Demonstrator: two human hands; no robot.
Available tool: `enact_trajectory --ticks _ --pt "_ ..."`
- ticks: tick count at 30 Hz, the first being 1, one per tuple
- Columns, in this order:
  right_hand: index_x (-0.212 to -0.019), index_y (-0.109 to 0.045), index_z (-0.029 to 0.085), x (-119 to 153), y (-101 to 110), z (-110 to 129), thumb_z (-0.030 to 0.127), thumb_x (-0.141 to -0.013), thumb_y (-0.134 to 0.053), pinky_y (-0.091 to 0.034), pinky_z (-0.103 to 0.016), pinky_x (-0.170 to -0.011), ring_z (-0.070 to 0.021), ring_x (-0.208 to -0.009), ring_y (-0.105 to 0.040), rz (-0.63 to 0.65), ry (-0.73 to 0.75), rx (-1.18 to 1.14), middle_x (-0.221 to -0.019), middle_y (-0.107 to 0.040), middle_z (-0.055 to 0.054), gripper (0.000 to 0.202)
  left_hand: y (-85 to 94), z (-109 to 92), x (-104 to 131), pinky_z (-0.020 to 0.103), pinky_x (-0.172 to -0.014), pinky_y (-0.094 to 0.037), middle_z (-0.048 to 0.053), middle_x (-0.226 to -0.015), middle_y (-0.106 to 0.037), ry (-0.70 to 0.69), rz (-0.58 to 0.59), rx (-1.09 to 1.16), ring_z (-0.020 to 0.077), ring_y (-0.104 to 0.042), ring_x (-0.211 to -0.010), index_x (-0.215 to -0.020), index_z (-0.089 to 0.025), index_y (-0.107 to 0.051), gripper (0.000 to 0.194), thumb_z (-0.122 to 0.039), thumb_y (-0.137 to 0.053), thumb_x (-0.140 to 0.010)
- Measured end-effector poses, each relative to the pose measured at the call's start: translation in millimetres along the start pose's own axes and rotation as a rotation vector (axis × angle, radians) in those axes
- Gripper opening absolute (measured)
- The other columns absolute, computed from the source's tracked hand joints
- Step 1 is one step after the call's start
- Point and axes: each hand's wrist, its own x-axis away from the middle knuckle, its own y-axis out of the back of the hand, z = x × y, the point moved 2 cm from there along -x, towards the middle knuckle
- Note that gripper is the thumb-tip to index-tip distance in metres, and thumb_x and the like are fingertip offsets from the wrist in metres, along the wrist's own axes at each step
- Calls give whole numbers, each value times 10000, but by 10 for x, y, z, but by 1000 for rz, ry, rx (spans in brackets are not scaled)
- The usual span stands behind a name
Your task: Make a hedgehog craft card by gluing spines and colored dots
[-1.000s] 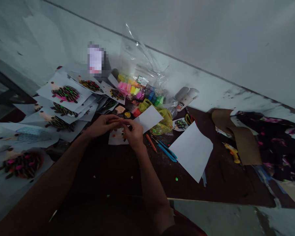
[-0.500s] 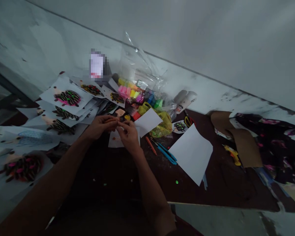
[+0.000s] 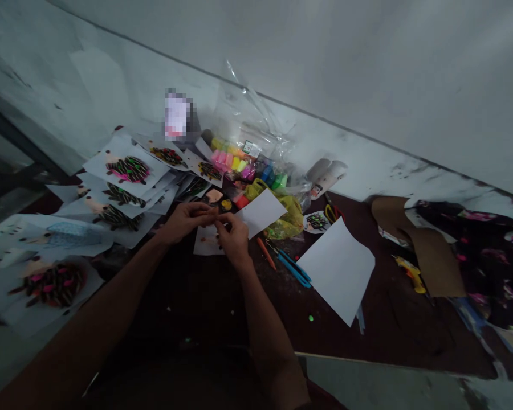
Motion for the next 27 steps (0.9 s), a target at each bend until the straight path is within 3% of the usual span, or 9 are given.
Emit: enact_trajectory --ticks 7,13,16,19,21,24,27 --pt "-800 -606 219 -55 78 -65 381 -902 -569 -481 -265 -625 -152 -657 -618 -180 88 127 -730 -656 2 195 13 -24 -8 294 -657 -568 75 -943 -754 -12 23 4 200 -703 -786 -1024 -145 -731 489 -505 -817 -705" --pt "-987 -670 212 -89 115 -112 510 -936 -504 -445 -249 -535 -112 -541 -548 -153 38 11 -821 -679 -12 345 125 22 -47 254 -512 -475 31 -765 -719 -13 -152 -210 137 -597 -527 -1023 -122 -729 415 -472 -686 -804" --pt "-1079 -671 203 -110 202 -106 508 -922 -512 -477 -255 -565 -113 -558 -565 -238 52 20 -890 -712 -32 378 208 46 -78 261 -593 -482 32 -770 -713 -36 -271 -359 163 -625 -621 -1069 -125 -741 397 -436 -652 -838" --pt "-1003 -686 184 -141 294 -110 481 -904 -519 -489 -256 -578 -116 -554 -568 -257 49 46 -852 -727 -39 355 270 43 -146 275 -675 -493 55 -866 -722 -77 -356 -482 182 -644 -702 -1160 -121 -715 434 -414 -666 -843" --pt "-961 -686 181 -159 352 -114 457 -908 -514 -485 -253 -565 -113 -530 -560 -252 30 35 -820 -729 -34 330 285 13 -240 285 -717 -495 67 -929 -723 -127 -362 -545 188 -645 -737 -1165 -137 -707 400 -388 -654 -859" --pt "-935 -687 185 -177 440 -111 425 -903 -522 -473 -244 -545 -113 -521 -555 -275 3 19 -805 -730 -25 293 259 -77 -452 313 -827 -493 82 -969 -731 -240 -370 -685 233 -643 -905 -1011 -178 -738 240 -350 -646 -870" --pt "-931 -692 180 -182 523 -98 395 -889 -518 -468 -240 -541 -113 -522 -554 -313 -10 17 -798 -728 -22 280 179 -171 -680 353 -918 -479 104 -1007 -722 -292 -386 -820 256 -629 -987 -1035 -174 -734 243 -332 -589 -922"
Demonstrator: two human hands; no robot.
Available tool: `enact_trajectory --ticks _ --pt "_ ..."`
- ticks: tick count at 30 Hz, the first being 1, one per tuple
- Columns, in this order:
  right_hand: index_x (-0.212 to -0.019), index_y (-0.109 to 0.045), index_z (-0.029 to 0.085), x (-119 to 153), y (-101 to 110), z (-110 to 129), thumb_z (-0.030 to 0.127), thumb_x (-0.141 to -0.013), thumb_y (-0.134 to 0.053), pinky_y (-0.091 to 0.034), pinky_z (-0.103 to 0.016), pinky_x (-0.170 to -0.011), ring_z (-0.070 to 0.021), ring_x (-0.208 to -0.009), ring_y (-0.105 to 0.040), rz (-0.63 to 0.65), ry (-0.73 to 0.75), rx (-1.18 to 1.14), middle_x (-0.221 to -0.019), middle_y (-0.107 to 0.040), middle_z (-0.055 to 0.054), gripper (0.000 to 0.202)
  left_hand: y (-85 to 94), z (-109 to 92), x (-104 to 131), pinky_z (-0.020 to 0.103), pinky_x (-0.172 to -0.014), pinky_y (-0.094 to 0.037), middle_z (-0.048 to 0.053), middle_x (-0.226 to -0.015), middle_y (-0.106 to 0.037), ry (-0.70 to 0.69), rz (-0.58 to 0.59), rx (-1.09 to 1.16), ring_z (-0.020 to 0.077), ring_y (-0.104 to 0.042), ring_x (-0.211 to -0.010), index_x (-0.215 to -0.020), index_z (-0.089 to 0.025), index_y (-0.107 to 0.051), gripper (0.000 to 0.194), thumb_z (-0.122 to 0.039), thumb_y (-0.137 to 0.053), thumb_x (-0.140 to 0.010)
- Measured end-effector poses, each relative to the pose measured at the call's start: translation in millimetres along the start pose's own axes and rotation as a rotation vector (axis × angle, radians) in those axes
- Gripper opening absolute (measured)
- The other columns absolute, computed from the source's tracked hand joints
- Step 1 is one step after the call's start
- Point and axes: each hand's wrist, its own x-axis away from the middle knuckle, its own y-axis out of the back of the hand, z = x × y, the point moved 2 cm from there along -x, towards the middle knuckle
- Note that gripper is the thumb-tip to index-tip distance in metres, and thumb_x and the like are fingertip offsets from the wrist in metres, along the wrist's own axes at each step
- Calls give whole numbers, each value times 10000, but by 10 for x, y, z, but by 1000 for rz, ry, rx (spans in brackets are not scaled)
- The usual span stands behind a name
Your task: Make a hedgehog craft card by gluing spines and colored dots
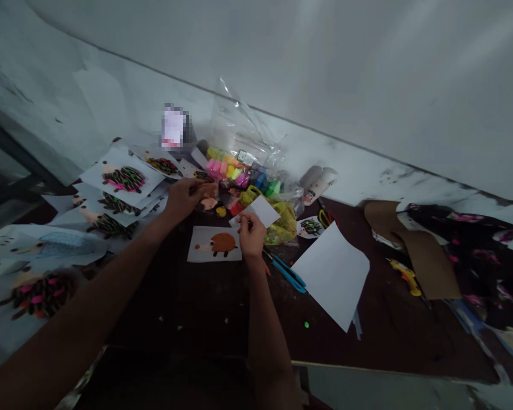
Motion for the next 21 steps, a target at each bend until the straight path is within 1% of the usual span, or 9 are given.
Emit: enact_trajectory --ticks 2,4,6,8,11,14,15,18,21 --pt "-936 -697 173 -12 49 4 382 -886 -508 -470 -244 -548 -116 -524 -556 -11 8 4 -796 -727 -23 286 -54 -65 -106 372 -925 -480 143 -1109 -695 -2 22 -112 281 -627 -1046 -1094 -158 -721 295 -350 -536 -969" --pt "-952 -704 171 -16 98 -8 378 -889 -504 -475 -251 -559 -125 -540 -567 -16 22 21 -798 -728 -26 295 -84 -115 -166 387 -866 -498 185 -1231 -647 11 98 -246 312 -637 -1054 -1209 -144 -683 351 -355 -509 -989" --pt "-971 -709 172 -8 145 -40 364 -887 -517 -486 -259 -583 -140 -578 -593 -22 33 62 -810 -734 -33 284 -73 -155 -181 385 -799 -506 209 -1344 -590 -13 171 -350 329 -646 -1054 -1335 -145 -613 395 -280 -503 -981" --pt "-978 -715 172 13 187 -84 330 -880 -535 -501 -270 -620 -156 -633 -625 -11 47 123 -830 -744 -46 258 -26 -192 -154 379 -777 -507 212 -1410 -550 -66 168 -390 327 -643 -1074 -1385 -153 -569 438 -180 -487 -956" --pt "-966 -730 172 63 236 -135 288 -875 -545 -518 -287 -671 -176 -687 -658 54 94 217 -839 -754 -61 237 31 -234 -16 393 -835 -507 199 -1322 -601 -119 105 -380 316 -637 -1083 -1250 -150 -646 344 -158 -460 -961" --pt "-924 -742 189 106 300 -144 292 -887 -547 -524 -296 -708 -181 -693 -665 104 159 292 -813 -758 -59 223 -14 -235 231 377 -854 -503 143 -1036 -689 -145 162 -365 288 -653 -993 -979 -168 -733 266 -225 -473 -979" --pt "-905 -741 197 114 326 -142 299 -891 -548 -522 -297 -715 -182 -694 -665 108 178 312 -800 -758 -55 218 -49 -224 322 375 -846 -503 128 -982 -700 -158 217 -340 280 -655 -969 -980 -179 -741 275 -227 -471 -978" --pt "-852 -732 211 125 396 -136 349 -904 -552 -507 -294 -693 -181 -675 -655 107 217 345 -761 -750 -51 233 -139 -145 543 396 -872 -502 130 -991 -715 -135 321 -329 279 -640 -975 -967 -180 -767 288 -182 -480 -936" --pt "-798 -714 202 146 419 -144 416 -917 -540 -487 -295 -639 -177 -608 -617 84 236 344 -716 -731 -56 300 -184 -63 647 426 -911 -504 137 -1060 -703 -123 389 -330 295 -610 -1036 -998 -192 -785 283 -174 -523 -895"
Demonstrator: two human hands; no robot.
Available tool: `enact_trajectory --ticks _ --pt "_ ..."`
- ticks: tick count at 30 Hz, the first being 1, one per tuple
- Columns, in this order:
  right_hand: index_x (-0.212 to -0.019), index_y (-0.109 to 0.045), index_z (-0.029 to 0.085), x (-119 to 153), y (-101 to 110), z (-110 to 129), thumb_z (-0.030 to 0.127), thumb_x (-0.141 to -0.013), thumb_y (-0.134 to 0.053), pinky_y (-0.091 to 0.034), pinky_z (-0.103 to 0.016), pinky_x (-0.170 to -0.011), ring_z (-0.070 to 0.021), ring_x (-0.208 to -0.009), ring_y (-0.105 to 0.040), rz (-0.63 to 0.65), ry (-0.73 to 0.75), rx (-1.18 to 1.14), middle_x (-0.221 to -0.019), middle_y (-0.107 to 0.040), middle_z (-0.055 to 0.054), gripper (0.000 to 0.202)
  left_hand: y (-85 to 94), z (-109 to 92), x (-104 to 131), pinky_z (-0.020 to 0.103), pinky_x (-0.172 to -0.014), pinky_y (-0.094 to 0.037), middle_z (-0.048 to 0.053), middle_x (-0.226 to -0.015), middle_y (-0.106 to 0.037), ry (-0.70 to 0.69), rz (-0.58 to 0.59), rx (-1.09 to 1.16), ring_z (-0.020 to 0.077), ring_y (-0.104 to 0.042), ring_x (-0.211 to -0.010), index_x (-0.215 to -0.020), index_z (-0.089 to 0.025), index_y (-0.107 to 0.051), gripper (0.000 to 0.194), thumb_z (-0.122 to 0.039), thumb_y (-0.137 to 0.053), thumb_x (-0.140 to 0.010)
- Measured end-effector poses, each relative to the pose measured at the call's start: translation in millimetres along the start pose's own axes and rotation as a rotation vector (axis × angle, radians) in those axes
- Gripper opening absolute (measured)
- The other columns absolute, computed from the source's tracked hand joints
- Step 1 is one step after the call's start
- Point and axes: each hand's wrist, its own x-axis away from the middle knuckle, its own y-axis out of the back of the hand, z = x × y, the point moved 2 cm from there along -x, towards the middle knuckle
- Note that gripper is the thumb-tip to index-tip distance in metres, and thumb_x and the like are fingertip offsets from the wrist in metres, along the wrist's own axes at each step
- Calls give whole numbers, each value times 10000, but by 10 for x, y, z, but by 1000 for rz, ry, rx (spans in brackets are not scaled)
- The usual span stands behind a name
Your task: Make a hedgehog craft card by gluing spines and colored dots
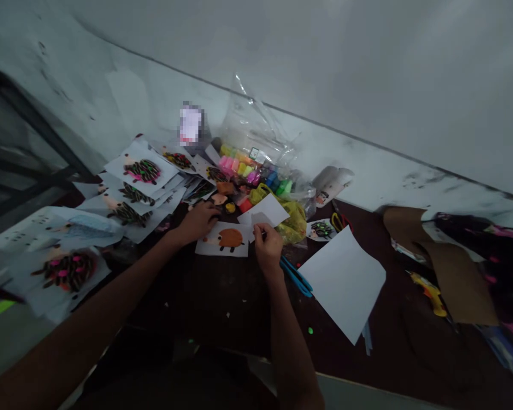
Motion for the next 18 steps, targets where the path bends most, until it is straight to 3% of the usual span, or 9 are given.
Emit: enact_trajectory --ticks 5,10,18 --pt "-790 -706 207 87 -74 31 425 -931 -523 -496 -294 -660 -178 -633 -630 14 55 37 -711 -725 -47 318 -23 58 15 451 -975 -480 138 -1081 -689 -1 20 85 309 -579 -1093 -1004 -171 -796 290 -140 -546 -859" --pt "-806 -715 204 155 -142 48 400 -941 -506 -519 -309 -713 -188 -675 -646 20 158 84 -745 -733 -69 317 -45 90 -18 432 -927 -478 120 -1023 -717 -65 60 125 296 -593 -1014 -934 -178 -803 264 -172 -553 -850" --pt "-844 -727 213 168 -165 46 386 -965 -508 -528 -313 -719 -198 -693 -660 63 204 146 -765 -735 -75 304 -43 174 -83 389 -900 -476 91 -991 -722 -147 91 157 265 -596 -988 -898 -208 -805 251 -169 -577 -799"
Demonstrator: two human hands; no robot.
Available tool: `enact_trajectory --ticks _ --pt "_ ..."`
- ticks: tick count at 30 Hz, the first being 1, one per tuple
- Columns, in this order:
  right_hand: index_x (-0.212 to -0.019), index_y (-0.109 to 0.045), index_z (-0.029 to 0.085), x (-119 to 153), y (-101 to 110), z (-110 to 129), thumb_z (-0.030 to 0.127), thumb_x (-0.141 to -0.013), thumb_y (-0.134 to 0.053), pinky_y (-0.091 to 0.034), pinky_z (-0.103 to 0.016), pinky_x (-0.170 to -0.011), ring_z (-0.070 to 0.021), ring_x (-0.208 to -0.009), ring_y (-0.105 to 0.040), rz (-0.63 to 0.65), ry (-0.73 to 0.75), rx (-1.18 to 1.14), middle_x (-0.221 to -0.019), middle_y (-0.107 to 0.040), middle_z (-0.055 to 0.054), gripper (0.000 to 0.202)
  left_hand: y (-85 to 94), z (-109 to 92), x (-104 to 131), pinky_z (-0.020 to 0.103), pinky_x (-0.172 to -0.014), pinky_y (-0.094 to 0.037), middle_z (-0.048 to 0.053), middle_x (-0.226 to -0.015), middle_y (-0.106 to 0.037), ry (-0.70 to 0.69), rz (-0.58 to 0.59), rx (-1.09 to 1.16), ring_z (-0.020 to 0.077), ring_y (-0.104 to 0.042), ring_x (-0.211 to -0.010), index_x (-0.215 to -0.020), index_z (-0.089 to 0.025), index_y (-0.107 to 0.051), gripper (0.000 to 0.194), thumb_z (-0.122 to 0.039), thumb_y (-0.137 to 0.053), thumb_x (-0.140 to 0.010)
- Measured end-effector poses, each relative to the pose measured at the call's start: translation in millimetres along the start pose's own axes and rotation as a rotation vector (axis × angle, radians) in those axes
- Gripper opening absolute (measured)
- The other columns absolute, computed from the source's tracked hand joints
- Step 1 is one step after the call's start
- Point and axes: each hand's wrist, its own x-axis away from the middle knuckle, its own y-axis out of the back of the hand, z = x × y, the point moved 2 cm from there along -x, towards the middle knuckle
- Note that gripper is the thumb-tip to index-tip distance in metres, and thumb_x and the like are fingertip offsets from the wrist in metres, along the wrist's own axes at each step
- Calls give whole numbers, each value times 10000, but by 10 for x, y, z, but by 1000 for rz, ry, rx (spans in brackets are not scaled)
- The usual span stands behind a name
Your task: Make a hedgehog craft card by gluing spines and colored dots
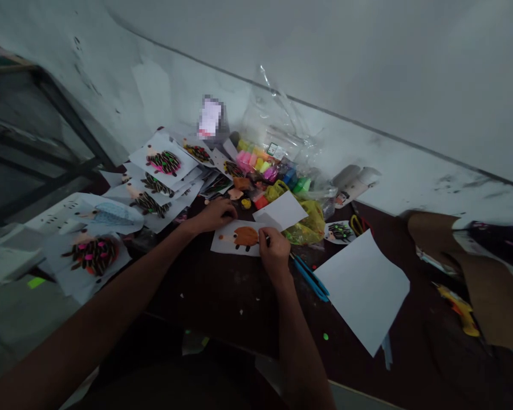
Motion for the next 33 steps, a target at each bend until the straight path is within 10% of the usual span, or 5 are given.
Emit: enact_trajectory --ticks 33 --pt "-962 -737 192 -4 40 -8 268 -981 -480 -483 -312 -798 -237 -906 -691 147 -33 203 -941 -756 -97 269 51 138 29 348 -943 -476 55 -938 -763 -135 152 62 220 -655 -943 -914 -183 -772 262 -131 -539 -806"
